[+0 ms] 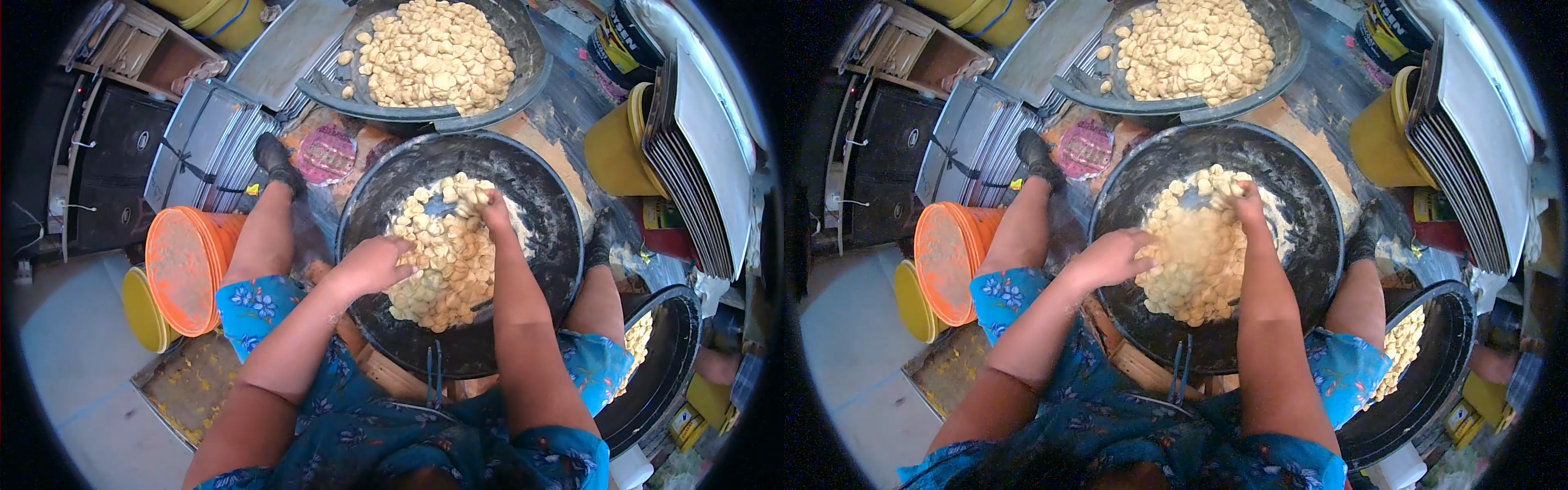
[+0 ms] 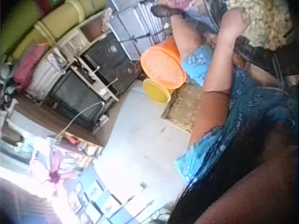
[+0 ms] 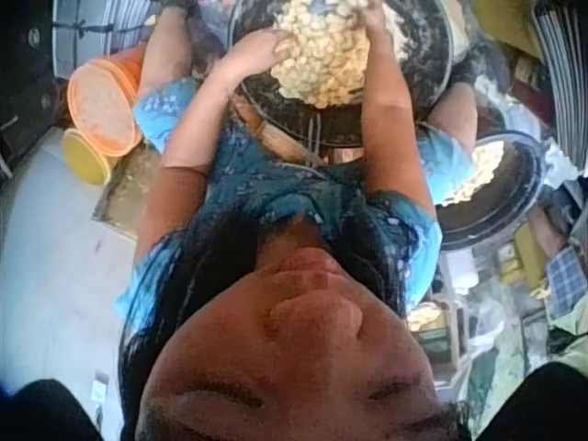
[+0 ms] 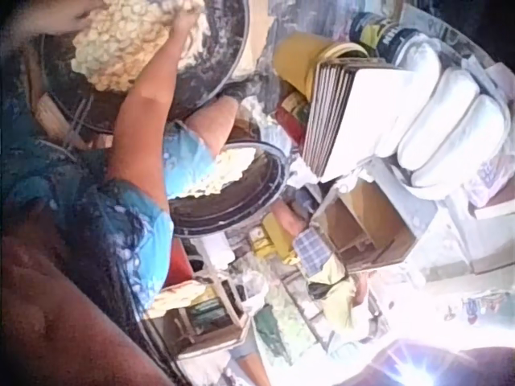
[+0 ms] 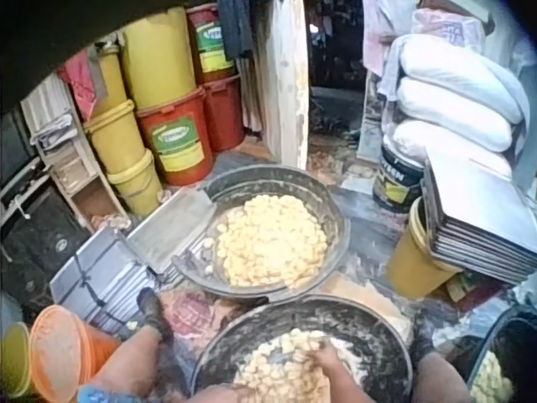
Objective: The person breaks apart pieces of dough by hand in a large basin, then empties the basin and pours a bag of yellow seasoning or flour over the dough pieces before tossing them by hand.
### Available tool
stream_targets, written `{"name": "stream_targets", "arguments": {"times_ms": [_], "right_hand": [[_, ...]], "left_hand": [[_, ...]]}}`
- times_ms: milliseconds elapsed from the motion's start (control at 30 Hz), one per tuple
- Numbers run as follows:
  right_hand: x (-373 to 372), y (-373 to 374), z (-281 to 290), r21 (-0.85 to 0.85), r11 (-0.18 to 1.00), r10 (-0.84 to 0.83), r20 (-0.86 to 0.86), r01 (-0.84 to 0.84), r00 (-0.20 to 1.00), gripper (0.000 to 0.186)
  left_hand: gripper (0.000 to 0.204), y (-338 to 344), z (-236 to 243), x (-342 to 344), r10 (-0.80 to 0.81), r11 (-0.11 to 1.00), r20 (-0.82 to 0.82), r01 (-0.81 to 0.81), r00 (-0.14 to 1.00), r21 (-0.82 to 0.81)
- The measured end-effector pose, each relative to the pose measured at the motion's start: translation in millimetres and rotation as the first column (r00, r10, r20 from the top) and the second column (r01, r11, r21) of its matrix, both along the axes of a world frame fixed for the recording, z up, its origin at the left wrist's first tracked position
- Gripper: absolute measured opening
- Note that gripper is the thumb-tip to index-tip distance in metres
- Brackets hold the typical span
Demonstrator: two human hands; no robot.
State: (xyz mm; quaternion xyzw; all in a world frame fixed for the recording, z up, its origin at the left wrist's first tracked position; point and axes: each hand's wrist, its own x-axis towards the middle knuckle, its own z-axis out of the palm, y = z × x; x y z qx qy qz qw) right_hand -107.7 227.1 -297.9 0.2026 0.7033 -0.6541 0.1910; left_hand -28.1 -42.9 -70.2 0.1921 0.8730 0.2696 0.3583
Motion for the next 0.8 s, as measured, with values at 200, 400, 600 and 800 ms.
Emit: {"name": "stream_targets", "arguments": {"times_ms": [200, 400, 600, 800], "right_hand": [[16.6, -78.2, 154.0, -0.557, 0.735, 0.354, -0.172, -0.387, 0.919, 0.058], [38.9, -85.4, 200.7, -0.494, 0.746, 0.411, -0.185, -0.446, 0.893, 0.060], [39.7, -61.8, 195.6, -0.613, 0.745, 0.252, -0.107, -0.264, 0.962, 0.036], [41.3, -87.9, 206.2, -0.545, 0.761, 0.296, -0.192, -0.352, 0.936, 0.020]], "left_hand": [[0.058, 6.6, -32.4, -2.9, 0.660, 0.656, 0.084, -0.628, 0.746, 0.420], [0.031, -0.4, -22.8, -10.4, 0.585, 0.387, 0.434, -0.706, 0.686, 0.594], [0.027, -10.9, 2.3, -16.4, 0.685, 0.148, 0.545, -0.825, 0.483, 0.545], [0.031, 1.6, -13.2, -6.7, 0.577, 0.405, 0.394, -0.669, 0.716, 0.624]]}}
